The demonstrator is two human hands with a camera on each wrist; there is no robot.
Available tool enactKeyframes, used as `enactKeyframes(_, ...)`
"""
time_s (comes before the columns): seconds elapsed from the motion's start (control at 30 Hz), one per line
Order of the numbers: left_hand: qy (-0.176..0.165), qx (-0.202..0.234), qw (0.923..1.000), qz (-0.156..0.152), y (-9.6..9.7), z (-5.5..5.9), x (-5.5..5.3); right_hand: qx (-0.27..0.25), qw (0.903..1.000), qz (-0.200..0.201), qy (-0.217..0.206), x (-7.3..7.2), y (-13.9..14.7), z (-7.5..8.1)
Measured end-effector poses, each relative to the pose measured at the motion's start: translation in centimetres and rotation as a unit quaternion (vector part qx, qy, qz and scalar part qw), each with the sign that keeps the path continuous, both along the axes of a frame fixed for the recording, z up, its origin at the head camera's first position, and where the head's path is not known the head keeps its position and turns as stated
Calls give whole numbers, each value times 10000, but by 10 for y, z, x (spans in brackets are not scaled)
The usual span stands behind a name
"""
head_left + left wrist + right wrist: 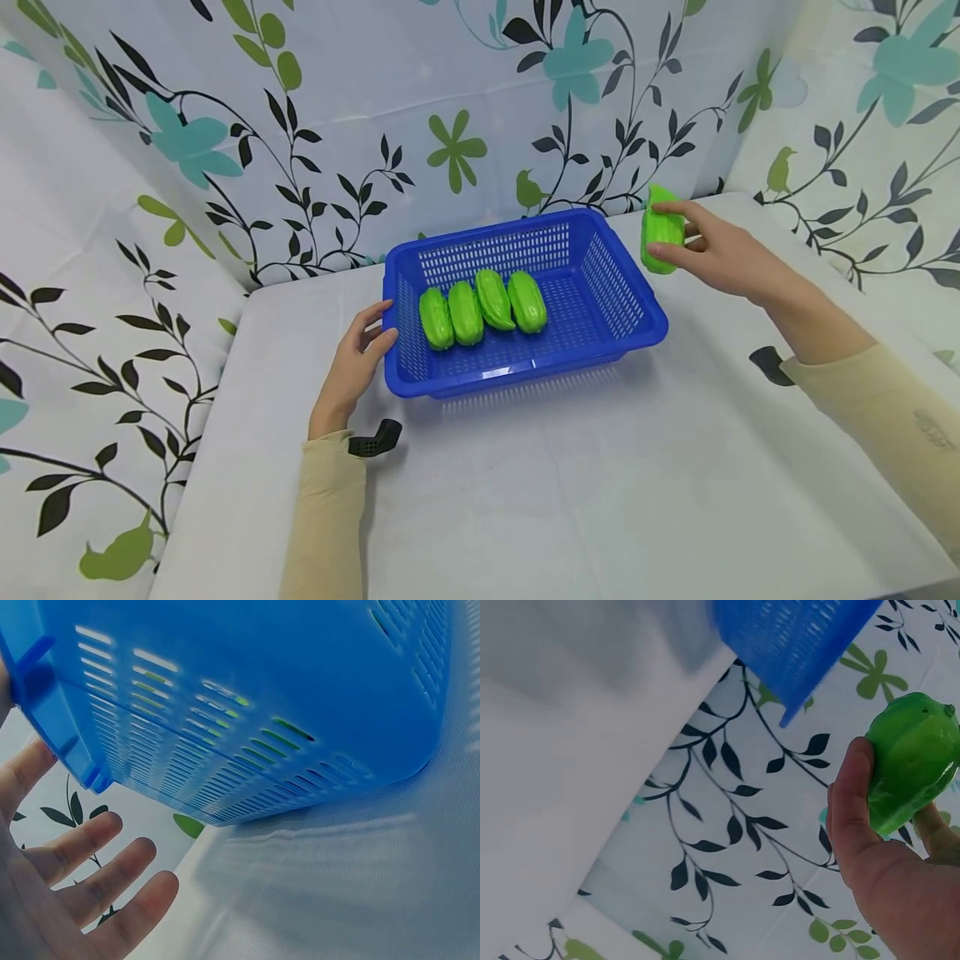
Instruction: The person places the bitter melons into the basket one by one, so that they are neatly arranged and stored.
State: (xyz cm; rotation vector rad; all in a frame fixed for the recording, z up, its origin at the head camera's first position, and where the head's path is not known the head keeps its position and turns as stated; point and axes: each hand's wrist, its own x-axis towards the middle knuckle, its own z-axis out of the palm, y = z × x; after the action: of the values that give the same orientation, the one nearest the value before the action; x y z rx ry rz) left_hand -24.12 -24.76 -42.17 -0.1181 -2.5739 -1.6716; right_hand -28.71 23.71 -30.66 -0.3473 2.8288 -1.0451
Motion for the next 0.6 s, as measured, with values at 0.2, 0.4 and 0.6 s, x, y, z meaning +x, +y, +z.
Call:
enactKeyframes(0.2, -99, 16, 9999, 4, 3, 7, 3, -164, 9995, 240, 105, 3, -23, 10)
enactKeyframes(0.4, -122, -21, 9999, -2, 13, 27, 15, -103, 9985, 499, 174, 0, -38, 13)
enactKeyframes(0.6, -160, -57, 9999, -27, 15, 33, 19, 48, 9969, 757, 215, -7, -50, 12)
